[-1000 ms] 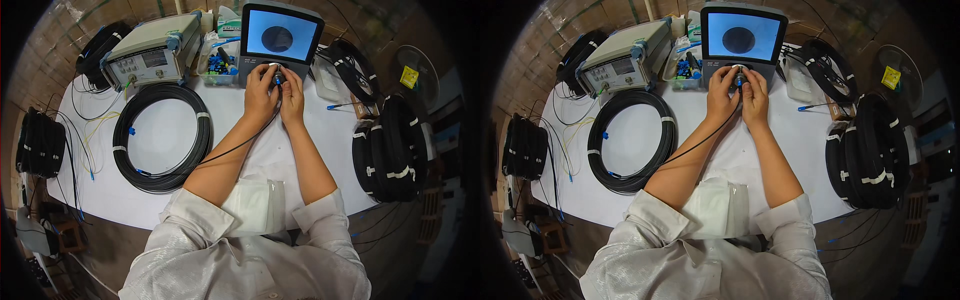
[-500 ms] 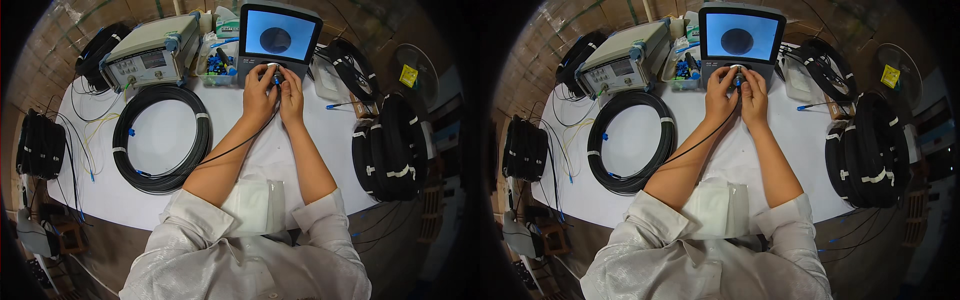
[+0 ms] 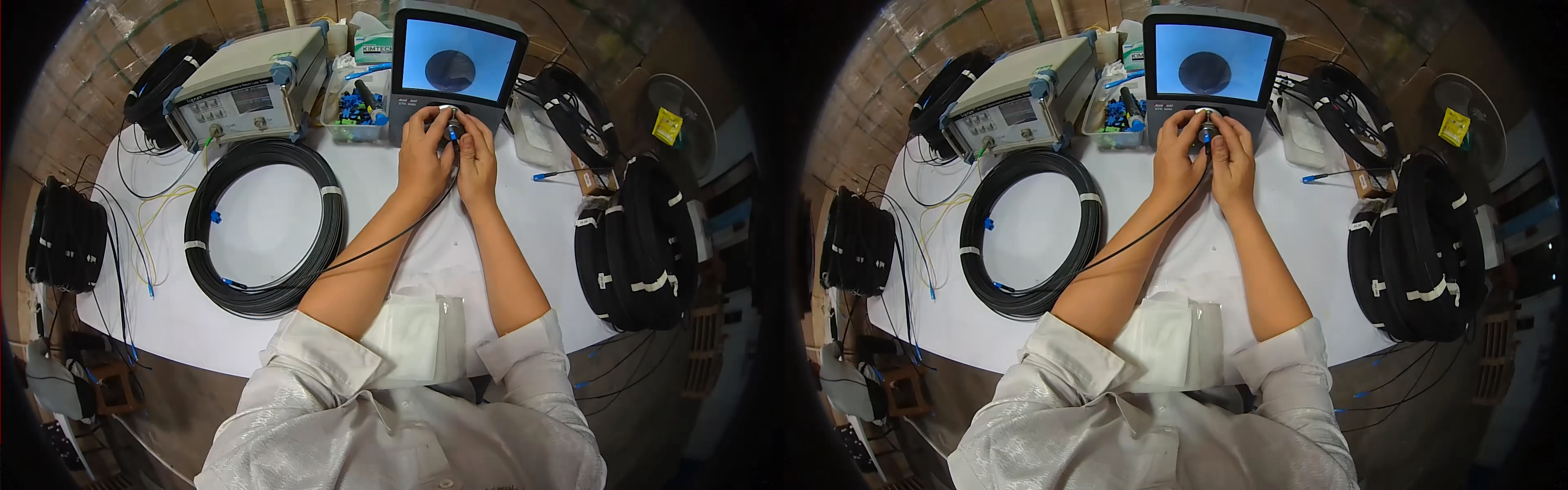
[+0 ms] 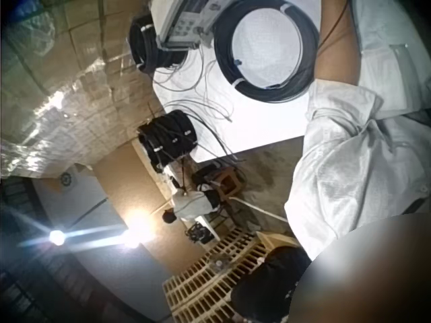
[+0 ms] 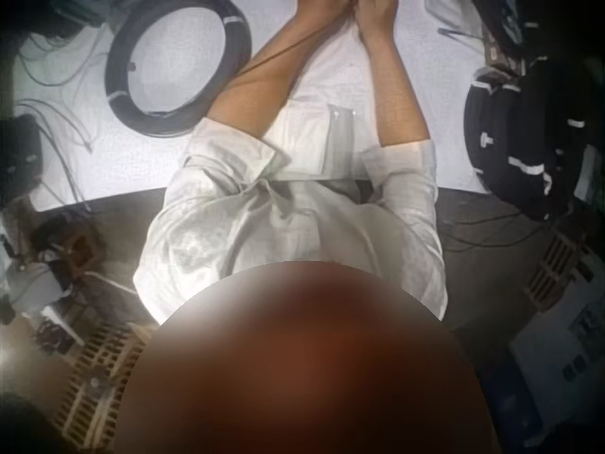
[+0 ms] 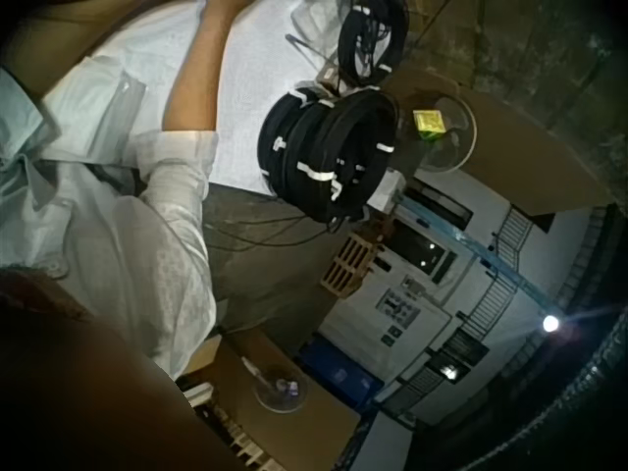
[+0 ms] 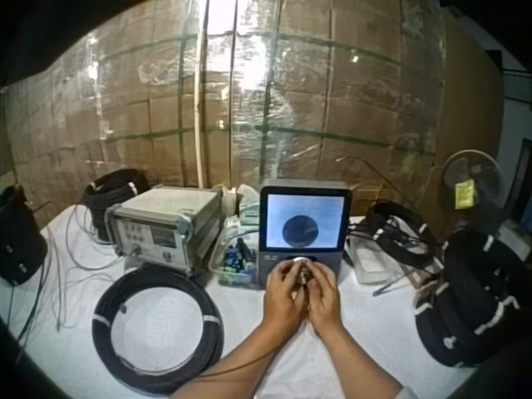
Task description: Inspecting and cleaning cable connectors using a digital microscope at a factory workbench.
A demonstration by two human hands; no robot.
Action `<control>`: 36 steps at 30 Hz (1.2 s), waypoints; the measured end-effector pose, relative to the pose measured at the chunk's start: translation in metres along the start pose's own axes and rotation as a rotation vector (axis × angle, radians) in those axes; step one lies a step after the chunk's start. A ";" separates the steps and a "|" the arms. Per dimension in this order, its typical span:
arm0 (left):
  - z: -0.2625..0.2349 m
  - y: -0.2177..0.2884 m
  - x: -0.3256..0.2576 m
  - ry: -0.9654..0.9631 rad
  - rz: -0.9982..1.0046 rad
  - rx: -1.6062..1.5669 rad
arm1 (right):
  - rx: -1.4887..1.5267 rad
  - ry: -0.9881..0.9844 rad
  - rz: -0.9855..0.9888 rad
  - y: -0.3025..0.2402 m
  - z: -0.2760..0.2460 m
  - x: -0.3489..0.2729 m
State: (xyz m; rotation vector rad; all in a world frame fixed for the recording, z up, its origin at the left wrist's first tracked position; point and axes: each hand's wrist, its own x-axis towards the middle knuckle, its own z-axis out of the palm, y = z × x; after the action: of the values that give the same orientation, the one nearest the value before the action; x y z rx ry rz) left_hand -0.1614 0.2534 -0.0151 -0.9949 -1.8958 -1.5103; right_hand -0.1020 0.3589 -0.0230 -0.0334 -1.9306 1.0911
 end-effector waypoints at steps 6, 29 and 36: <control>-0.002 0.004 -0.002 -0.008 -0.020 -0.035 | -0.006 0.004 -0.006 0.001 -0.001 -0.004; -0.002 -0.003 -0.005 -0.013 -0.065 -0.045 | 0.148 0.061 0.069 0.007 -0.002 -0.014; -0.003 0.000 -0.005 -0.031 -0.087 -0.048 | 0.158 0.073 0.026 0.012 -0.001 -0.016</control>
State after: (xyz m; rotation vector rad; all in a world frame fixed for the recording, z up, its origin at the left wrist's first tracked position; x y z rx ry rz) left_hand -0.1588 0.2497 -0.0180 -0.9734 -1.9555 -1.6052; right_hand -0.0962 0.3603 -0.0416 -0.0106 -1.7787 1.2402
